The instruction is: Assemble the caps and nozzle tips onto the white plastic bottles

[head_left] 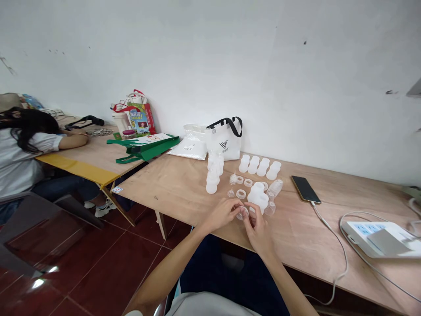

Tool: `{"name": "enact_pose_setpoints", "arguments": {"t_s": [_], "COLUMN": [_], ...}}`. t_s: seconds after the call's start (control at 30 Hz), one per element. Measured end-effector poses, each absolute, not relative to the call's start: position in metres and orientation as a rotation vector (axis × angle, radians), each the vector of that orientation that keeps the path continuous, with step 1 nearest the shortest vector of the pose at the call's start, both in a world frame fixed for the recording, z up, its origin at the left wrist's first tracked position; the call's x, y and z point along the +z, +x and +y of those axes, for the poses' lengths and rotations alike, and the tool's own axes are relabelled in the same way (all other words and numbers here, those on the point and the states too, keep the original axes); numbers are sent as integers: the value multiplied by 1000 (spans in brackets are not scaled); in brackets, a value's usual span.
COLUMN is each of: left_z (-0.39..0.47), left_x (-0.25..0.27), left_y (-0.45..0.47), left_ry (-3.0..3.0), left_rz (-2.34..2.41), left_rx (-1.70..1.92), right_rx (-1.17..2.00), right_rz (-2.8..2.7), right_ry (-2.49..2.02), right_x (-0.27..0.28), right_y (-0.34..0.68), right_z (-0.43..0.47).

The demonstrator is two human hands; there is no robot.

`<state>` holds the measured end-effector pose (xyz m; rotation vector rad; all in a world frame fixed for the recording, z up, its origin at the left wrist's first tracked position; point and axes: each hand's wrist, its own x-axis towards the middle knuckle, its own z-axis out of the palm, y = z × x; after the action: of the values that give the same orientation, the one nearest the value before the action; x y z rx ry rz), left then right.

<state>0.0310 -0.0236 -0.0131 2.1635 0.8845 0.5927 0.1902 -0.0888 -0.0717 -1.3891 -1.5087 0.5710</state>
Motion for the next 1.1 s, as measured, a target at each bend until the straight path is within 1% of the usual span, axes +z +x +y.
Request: {"name": "enact_pose_setpoints", "arguments": {"t_s": [0.17,0.4,0.63,0.87,1.0,1.1], "left_z": [-29,-31,-31,-33,-30,-24], "left_x": [-16,-13,-5,-4,-4,-5], "left_y": [36,31,21,24,20,16], "left_ry": [2166,2194,2204,2172,2232,2232], "left_rz": [962,838,858,878,838,792], "left_rx": [600,571,492,498,487,521], "right_rx": [536,499,388,634,641,590], "right_rz": [-1489,-1436,-1505,-1437,-1482,-1561], "right_ry": [-1357,-1370,-1339,-1296,-1278,-1295], "right_x": [-74,-75,-73,-74,-75,-74], "right_y": [190,191,189,191,192,192], "right_z": [-88,-89,-91,-91,-91,-90]}}
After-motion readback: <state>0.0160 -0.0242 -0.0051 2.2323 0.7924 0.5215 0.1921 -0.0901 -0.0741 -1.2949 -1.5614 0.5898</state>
